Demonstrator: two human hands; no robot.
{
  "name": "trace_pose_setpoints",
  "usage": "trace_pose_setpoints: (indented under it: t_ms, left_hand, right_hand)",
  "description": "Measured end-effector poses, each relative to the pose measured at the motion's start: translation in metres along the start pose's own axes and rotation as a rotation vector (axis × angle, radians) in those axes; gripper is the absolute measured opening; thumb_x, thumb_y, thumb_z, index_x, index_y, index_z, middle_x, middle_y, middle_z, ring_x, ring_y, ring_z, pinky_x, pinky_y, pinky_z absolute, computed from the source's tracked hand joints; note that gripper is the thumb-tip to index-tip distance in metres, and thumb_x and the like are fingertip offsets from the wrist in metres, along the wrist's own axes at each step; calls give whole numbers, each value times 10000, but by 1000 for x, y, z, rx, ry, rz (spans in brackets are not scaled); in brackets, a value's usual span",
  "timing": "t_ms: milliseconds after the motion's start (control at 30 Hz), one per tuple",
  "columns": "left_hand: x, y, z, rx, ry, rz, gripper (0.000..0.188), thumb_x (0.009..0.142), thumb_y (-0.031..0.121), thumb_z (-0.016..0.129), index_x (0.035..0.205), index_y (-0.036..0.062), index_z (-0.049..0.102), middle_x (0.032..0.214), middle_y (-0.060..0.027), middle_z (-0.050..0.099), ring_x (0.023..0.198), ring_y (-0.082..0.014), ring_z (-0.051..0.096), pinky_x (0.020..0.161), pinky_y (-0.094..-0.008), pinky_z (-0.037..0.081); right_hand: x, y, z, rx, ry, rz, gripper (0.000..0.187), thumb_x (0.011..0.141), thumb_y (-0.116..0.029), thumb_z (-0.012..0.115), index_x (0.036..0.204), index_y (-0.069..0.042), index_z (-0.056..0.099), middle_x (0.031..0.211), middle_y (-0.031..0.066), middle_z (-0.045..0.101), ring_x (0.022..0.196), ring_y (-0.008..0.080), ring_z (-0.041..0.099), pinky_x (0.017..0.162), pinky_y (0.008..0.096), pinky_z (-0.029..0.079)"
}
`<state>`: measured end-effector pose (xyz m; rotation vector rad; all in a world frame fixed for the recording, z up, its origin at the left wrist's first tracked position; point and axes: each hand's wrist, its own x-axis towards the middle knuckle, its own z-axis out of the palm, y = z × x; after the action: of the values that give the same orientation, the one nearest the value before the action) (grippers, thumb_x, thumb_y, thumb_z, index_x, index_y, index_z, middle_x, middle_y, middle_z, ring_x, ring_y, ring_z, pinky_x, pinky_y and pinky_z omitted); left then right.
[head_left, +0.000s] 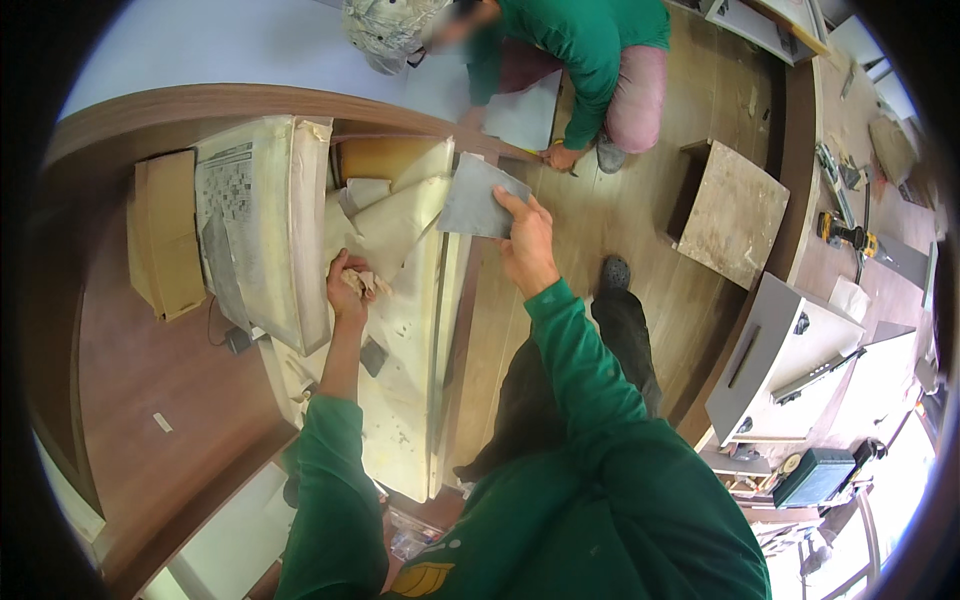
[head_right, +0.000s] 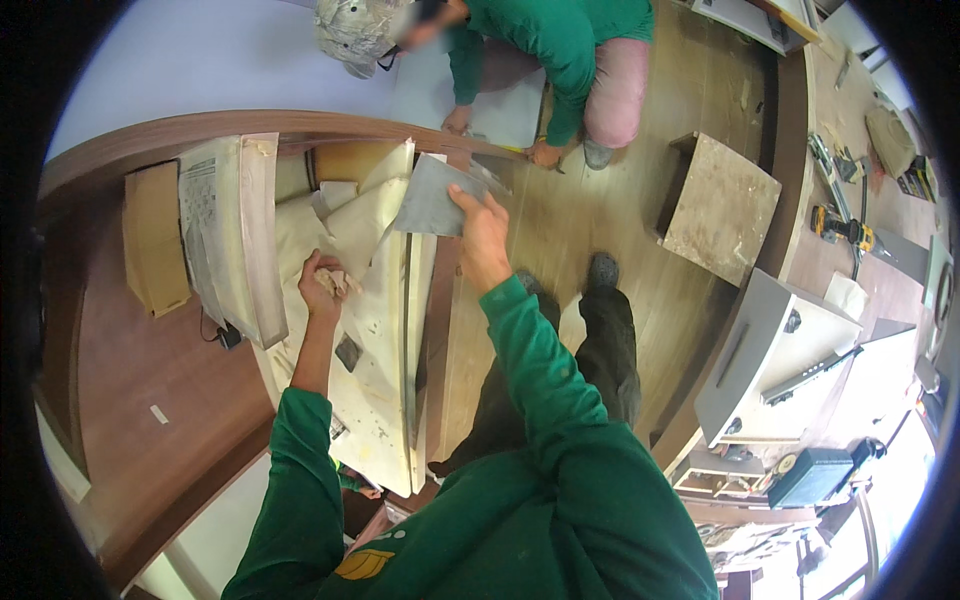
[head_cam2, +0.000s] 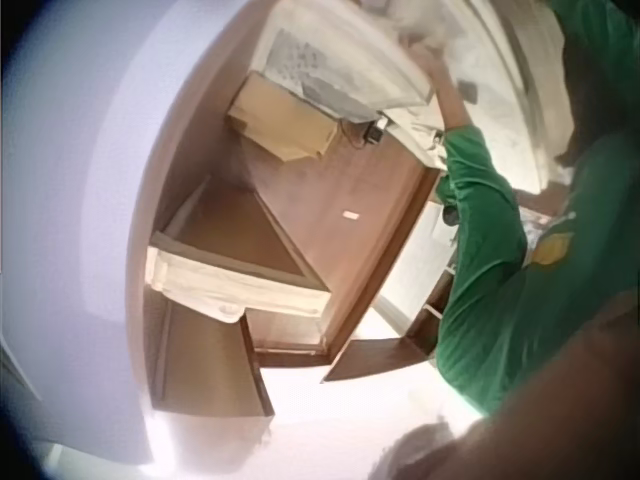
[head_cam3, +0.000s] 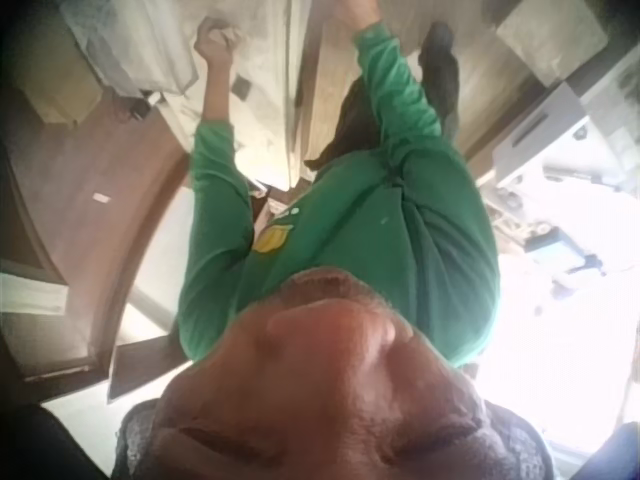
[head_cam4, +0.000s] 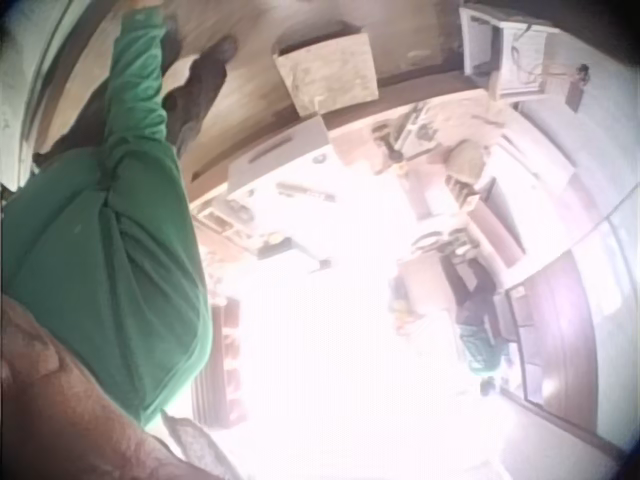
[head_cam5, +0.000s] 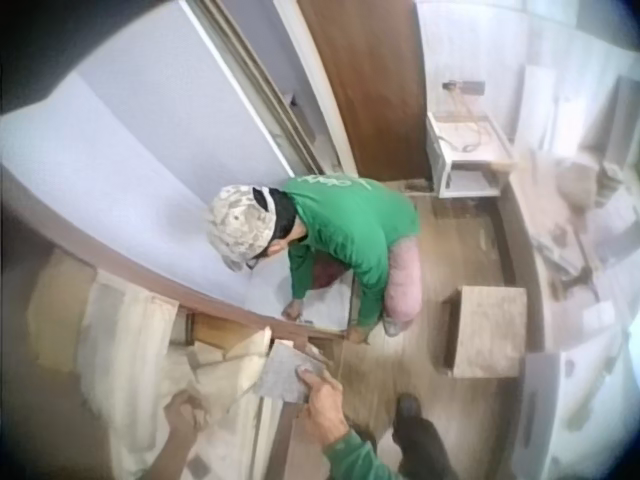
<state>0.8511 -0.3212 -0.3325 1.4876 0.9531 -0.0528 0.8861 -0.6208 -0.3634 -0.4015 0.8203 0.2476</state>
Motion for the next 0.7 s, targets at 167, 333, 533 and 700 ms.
trace_pose_setpoints:
  t_ms: [167,333,533,700]
  left_hand:
    - [-1,12,-3,-74,-94,-57,335,852,416,654,734,103,629,580,-14,555,462,-172,543,354,-310,336]
    - [-48,18,35,84,8,169,258,876,296,677,820,47,637,595,-31,536,475,-130,517,372,-272,330]
    - [-72,27,132,559,68,624,130,797,135,750,891,45,747,713,1,620,548,-84,516,505,-255,434]
    - [-34,33,196,729,188,764,211,787,193,740,904,19,759,652,-72,661,573,-142,583,596,-304,488]
  right_hand:
    - [-13,-12,-25,-134,36,-46,347,878,-138,692,1169,31,608,1085,76,656,975,187,616,860,325,478]
    - [-15,-32,-102,-237,109,-80,332,884,-145,691,1158,19,599,1074,71,650,946,187,619,837,337,495]
    - [-12,-28,-138,-291,106,-94,278,901,-120,676,1132,24,620,1037,51,661,877,153,610,802,296,475]
    - [-17,-32,-139,-404,48,-116,256,910,-123,668,1124,15,638,1045,30,660,893,132,598,811,288,470]
